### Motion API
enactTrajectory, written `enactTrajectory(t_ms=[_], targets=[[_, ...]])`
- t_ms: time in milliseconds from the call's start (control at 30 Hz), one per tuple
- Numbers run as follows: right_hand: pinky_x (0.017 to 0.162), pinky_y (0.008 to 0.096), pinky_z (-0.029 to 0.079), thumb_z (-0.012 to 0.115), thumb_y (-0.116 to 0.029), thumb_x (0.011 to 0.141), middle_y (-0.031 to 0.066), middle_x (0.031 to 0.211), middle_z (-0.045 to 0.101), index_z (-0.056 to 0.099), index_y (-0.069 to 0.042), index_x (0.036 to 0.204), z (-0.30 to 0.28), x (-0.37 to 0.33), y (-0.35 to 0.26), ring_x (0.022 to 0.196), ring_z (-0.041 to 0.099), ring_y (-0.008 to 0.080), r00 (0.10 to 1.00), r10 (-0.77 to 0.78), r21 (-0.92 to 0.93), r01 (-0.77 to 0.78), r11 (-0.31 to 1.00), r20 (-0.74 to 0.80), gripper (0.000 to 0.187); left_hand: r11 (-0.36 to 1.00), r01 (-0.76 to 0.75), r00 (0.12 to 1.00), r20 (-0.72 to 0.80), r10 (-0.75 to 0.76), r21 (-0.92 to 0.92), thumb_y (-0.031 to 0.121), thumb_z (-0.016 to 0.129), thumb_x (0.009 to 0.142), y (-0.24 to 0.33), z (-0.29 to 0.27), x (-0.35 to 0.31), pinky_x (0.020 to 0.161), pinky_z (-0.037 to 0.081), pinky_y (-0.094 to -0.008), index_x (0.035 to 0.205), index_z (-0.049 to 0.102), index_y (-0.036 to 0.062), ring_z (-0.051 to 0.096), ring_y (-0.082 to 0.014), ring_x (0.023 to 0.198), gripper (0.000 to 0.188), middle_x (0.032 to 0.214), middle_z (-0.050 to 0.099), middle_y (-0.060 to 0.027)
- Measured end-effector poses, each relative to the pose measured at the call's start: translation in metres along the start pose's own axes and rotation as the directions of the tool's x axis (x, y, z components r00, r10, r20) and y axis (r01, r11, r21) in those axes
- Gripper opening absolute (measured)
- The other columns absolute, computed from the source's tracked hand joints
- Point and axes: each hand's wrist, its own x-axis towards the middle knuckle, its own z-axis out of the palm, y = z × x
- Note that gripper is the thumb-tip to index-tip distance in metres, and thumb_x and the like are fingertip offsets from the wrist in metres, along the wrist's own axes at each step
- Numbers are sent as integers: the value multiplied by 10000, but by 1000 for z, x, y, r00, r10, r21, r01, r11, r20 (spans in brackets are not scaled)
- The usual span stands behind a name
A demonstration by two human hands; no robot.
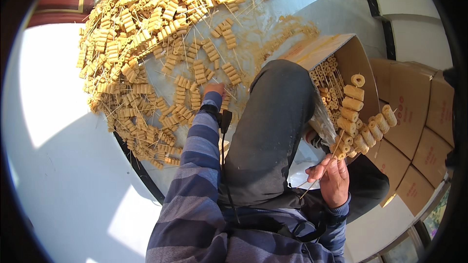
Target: The person threads small cylindrical wooden pieces onto thin sticks, then places the completed skewers into a cardboard box. The person repeats this process, picking up loose pieces from the floor and arranging the finished skewers in the box.
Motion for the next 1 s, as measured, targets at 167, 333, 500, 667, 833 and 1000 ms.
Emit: enactTrajectory(t_ms=[167,333,500,667,833,1000], targets=[[914,433,543,408,-275,1097,124,809,670,537,-45,1053,11,7,-1,769,698,251,993,28,48,-34,998,118,268,934,11,959,268,91,-356,306,664,955,-10,-81,-80,544,444,-259,912,626,114,553,-123,604,201,700,551,16],[897,409,548,395,-291,1101,150,899,687,519,-22,1104,35,2,10,860,706,277,967,-6,23,1,1000,253,296,799,-114,836,377,398,-591,282,636,998,25,-133,-210,579,458,-257,957,642,56,566,-124,642,230,749,593,-12],[901,403,562,430,-324,1090,178,1031,703,530,-22,1092,52,-19,15,964,706,279,970,4,-53,9,999,242,318,741,-376,592,470,654,-557,247,620,1015,64,-82,-330,709,493,-254,973,663,20,602,-123,750,235,846,644,-33],[917,371,561,412,-333,1095,200,1121,675,500,-3,1181,45,-39,16,1036,681,255,970,-40,16,37,999,240,352,751,-519,404,657,636,-408,223,625,1016,78,-7,-391,767,500,-263,982,670,4,601,-102,823,226,902,655,-32],[702,312,563,444,-321,1087,85,904,648,516,-54,1139,16,-70,8,793,676,196,957,-46,134,7,991,288,282,823,-419,499,659,562,-385,179,621,1015,61,41,-424,829,496,-273,984,651,44,609,-122,903,142,950,654,-21],[518,237,416,434,-308,1093,-1,712,493,501,-69,1050,2,-87,8,574,502,104,950,-171,188,124,974,262,251,779,-518,424,685,592,-353,221,627,1013,59,60,-441,861,497,-304,1024,622,60,607,-136,923,161,978,651,-30]])
